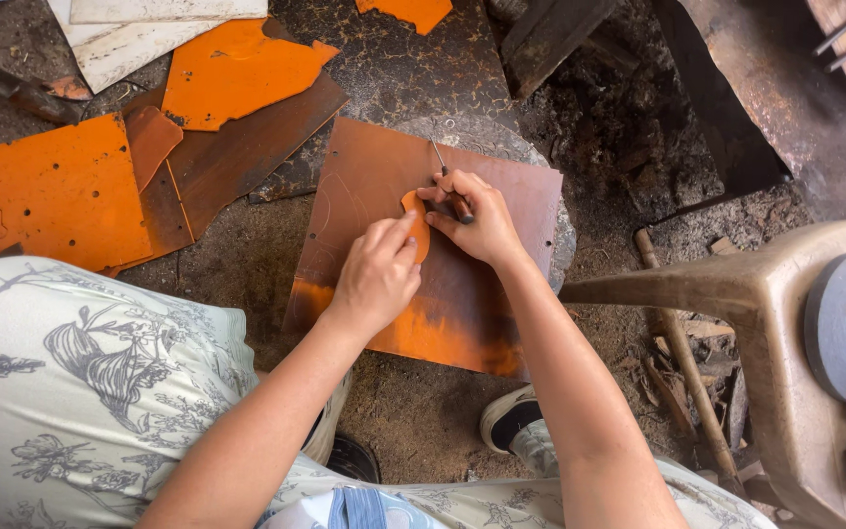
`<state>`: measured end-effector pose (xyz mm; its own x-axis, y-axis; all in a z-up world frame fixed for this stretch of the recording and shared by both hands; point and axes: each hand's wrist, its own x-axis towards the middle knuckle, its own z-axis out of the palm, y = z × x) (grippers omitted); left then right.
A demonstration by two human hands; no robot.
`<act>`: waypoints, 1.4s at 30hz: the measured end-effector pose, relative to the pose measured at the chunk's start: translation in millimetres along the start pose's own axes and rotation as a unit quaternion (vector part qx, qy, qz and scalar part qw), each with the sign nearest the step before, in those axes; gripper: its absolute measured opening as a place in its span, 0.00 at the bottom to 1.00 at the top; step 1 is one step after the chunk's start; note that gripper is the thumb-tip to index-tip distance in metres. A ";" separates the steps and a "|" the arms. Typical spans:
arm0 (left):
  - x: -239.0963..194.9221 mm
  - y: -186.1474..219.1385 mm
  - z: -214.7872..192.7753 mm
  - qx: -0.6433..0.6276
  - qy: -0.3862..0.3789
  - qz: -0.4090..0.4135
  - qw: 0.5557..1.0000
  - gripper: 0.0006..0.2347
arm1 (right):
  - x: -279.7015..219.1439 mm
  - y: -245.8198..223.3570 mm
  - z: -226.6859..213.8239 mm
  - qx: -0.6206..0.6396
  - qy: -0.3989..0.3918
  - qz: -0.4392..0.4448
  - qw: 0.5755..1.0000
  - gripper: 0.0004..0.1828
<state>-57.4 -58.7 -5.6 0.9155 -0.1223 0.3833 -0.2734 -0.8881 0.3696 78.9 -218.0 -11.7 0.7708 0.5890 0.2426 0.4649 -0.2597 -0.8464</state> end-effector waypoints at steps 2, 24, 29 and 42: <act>3.4 1.6 5.0 0.026 -0.004 0.025 0.999 0.09 | -0.5 -1.2 -0.1 -0.016 -0.008 0.025 1.000 0.19; 4.6 3.7 -5.5 -0.031 -0.004 -0.007 0.999 0.08 | 3.2 51.1 -4.1 0.348 0.173 0.127 0.913 0.07; 4.8 6.5 -5.6 -0.020 -0.004 0.000 1.000 0.08 | 1.6 47.9 -4.0 0.335 0.165 0.121 0.920 0.05; 4.2 20.1 44.9 0.220 -0.113 0.013 0.969 0.14 | 10.1 22.2 -8.5 0.243 0.102 0.100 0.959 0.11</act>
<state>-45.8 -97.0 -34.6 0.9650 -0.1963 0.1740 -0.1899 -0.9804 -0.0529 100.7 -224.3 -24.1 0.9158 0.3893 0.0983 0.0791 0.0653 -0.9947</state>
